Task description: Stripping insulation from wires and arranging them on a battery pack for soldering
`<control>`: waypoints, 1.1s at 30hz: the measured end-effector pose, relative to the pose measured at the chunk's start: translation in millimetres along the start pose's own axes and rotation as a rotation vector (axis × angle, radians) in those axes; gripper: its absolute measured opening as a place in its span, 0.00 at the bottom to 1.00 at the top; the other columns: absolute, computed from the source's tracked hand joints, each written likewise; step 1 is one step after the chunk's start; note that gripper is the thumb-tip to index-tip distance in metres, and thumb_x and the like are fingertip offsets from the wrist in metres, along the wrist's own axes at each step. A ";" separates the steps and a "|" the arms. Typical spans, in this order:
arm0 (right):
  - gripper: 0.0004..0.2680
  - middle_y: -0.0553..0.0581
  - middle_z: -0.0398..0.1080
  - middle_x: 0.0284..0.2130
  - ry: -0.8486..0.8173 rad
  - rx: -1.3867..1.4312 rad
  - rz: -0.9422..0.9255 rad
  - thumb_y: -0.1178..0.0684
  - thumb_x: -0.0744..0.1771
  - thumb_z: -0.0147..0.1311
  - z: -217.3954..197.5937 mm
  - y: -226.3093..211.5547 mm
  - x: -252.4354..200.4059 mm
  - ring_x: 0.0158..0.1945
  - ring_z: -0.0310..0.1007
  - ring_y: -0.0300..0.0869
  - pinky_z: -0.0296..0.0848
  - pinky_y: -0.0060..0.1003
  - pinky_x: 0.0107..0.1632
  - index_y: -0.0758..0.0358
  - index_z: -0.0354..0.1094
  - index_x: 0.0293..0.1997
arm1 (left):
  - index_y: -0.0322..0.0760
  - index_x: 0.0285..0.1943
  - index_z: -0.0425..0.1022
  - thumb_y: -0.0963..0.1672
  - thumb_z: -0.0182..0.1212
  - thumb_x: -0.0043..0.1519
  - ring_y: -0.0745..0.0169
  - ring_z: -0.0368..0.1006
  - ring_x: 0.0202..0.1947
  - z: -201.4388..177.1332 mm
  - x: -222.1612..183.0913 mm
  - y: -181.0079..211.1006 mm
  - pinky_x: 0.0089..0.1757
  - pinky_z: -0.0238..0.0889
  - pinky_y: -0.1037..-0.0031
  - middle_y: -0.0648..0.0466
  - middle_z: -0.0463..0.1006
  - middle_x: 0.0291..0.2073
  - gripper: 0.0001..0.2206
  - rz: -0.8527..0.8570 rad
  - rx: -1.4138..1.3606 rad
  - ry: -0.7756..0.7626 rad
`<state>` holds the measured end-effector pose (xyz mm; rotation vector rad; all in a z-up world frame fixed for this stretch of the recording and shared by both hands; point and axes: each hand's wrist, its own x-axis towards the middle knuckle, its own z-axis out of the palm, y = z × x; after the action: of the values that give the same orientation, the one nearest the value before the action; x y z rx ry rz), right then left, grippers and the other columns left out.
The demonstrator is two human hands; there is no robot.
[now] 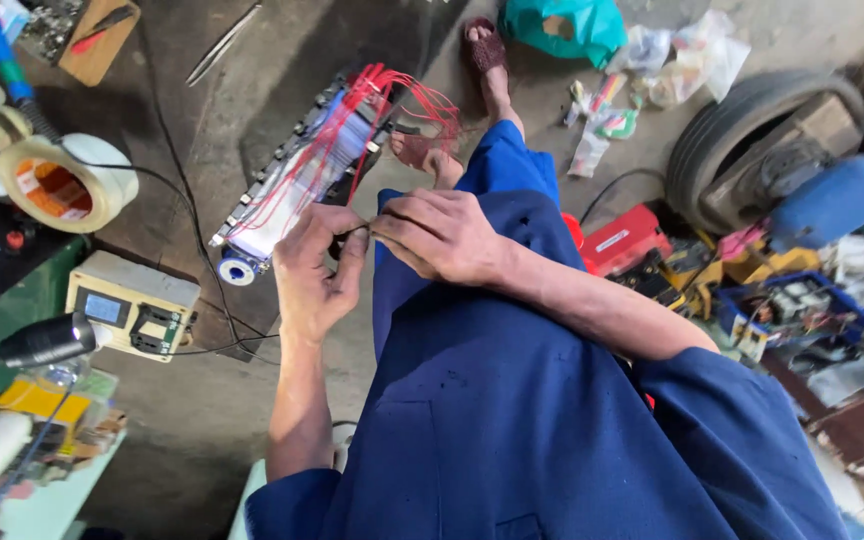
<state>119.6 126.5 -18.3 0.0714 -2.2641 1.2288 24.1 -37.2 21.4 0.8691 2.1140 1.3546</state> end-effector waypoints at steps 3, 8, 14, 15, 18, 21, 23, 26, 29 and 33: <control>0.06 0.61 0.68 0.30 0.052 -0.035 -0.019 0.60 0.70 0.49 6.4 4.4 -8.9 0.25 0.69 0.48 0.73 0.34 0.29 0.67 0.71 0.36 | 0.34 0.41 0.77 0.36 0.60 0.67 0.45 0.74 0.28 0.0 1.5 -0.7 0.30 0.69 0.63 0.47 0.76 0.28 0.03 -0.027 0.037 -0.067; 0.06 0.57 0.65 0.27 0.123 0.049 0.045 0.60 0.69 0.47 13.7 9.2 -17.7 0.24 0.69 0.47 0.72 0.33 0.28 0.66 0.70 0.34 | 0.35 0.41 0.78 0.37 0.63 0.66 0.44 0.77 0.32 -2.2 4.2 -0.6 0.33 0.70 0.65 0.48 0.78 0.31 0.03 -0.042 0.091 -0.123; 0.05 0.59 0.68 0.16 -0.012 0.844 0.790 0.64 0.67 0.55 20.9 4.3 -36.6 0.22 0.76 0.42 0.72 0.33 0.27 0.71 0.69 0.30 | 0.35 0.41 0.81 0.35 0.62 0.65 0.50 0.78 0.33 1.6 8.3 11.8 0.36 0.73 0.63 0.47 0.80 0.34 0.05 -0.019 0.116 -0.098; 0.06 0.58 0.67 0.15 -0.030 1.011 0.992 0.62 0.65 0.56 16.8 1.6 -31.0 0.21 0.75 0.42 0.74 0.36 0.27 0.69 0.68 0.26 | 0.36 0.41 0.81 0.35 0.64 0.64 0.49 0.79 0.34 2.5 5.8 8.5 0.36 0.73 0.64 0.48 0.80 0.35 0.05 0.010 0.158 -0.092; 0.06 0.57 0.67 0.16 -0.071 1.086 1.118 0.62 0.65 0.55 2.1 -3.7 -18.3 0.22 0.76 0.42 0.76 0.38 0.30 0.68 0.68 0.25 | 0.37 0.42 0.81 0.36 0.65 0.65 0.48 0.80 0.36 2.4 3.0 7.7 0.37 0.74 0.64 0.49 0.81 0.37 0.04 0.021 0.194 -0.077; 0.05 0.61 0.69 0.25 -0.051 0.723 0.689 0.59 0.66 0.60 -3.0 1.1 -13.1 0.26 0.77 0.48 0.75 0.39 0.31 0.70 0.70 0.37 | 0.37 0.44 0.80 0.37 0.63 0.66 0.46 0.80 0.38 -3.2 6.3 12.1 0.39 0.74 0.61 0.49 0.80 0.39 0.04 0.004 0.206 -0.084; 0.10 0.64 0.69 0.31 -0.012 0.462 0.334 0.55 0.66 0.65 -0.1 4.8 -12.9 0.28 0.76 0.53 0.75 0.41 0.29 0.70 0.70 0.45 | 0.37 0.46 0.79 0.37 0.62 0.67 0.44 0.80 0.39 -6.5 7.9 13.2 0.40 0.74 0.59 0.48 0.80 0.41 0.04 -0.001 0.231 -0.095; 0.06 0.61 0.70 0.34 0.073 0.099 0.062 0.55 0.71 0.52 6.6 8.1 -11.9 0.29 0.74 0.49 0.75 0.35 0.31 0.66 0.72 0.42 | 0.34 0.44 0.77 0.36 0.59 0.68 0.41 0.80 0.39 -7.9 9.7 10.6 0.38 0.75 0.57 0.44 0.79 0.40 0.04 0.012 0.197 -0.108; 0.06 0.60 0.70 0.33 0.169 -0.047 -0.063 0.58 0.70 0.50 9.4 11.0 -7.0 0.28 0.72 0.47 0.73 0.32 0.31 0.66 0.74 0.38 | 0.33 0.43 0.75 0.37 0.57 0.69 0.39 0.79 0.37 -8.0 10.1 6.4 0.37 0.74 0.57 0.43 0.78 0.41 0.03 0.018 0.153 -0.128; 0.07 0.61 0.69 0.29 0.167 -0.064 -0.116 0.62 0.69 0.49 11.8 12.4 -9.7 0.26 0.70 0.48 0.71 0.34 0.29 0.66 0.73 0.33 | 0.32 0.42 0.75 0.38 0.58 0.69 0.40 0.79 0.37 -8.1 8.3 2.5 0.38 0.73 0.59 0.43 0.78 0.41 0.03 0.016 0.141 -0.152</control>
<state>118.9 122.4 -37.5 0.0724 -2.1220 1.0604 13.5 -35.4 26.4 1.0146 2.1073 1.1196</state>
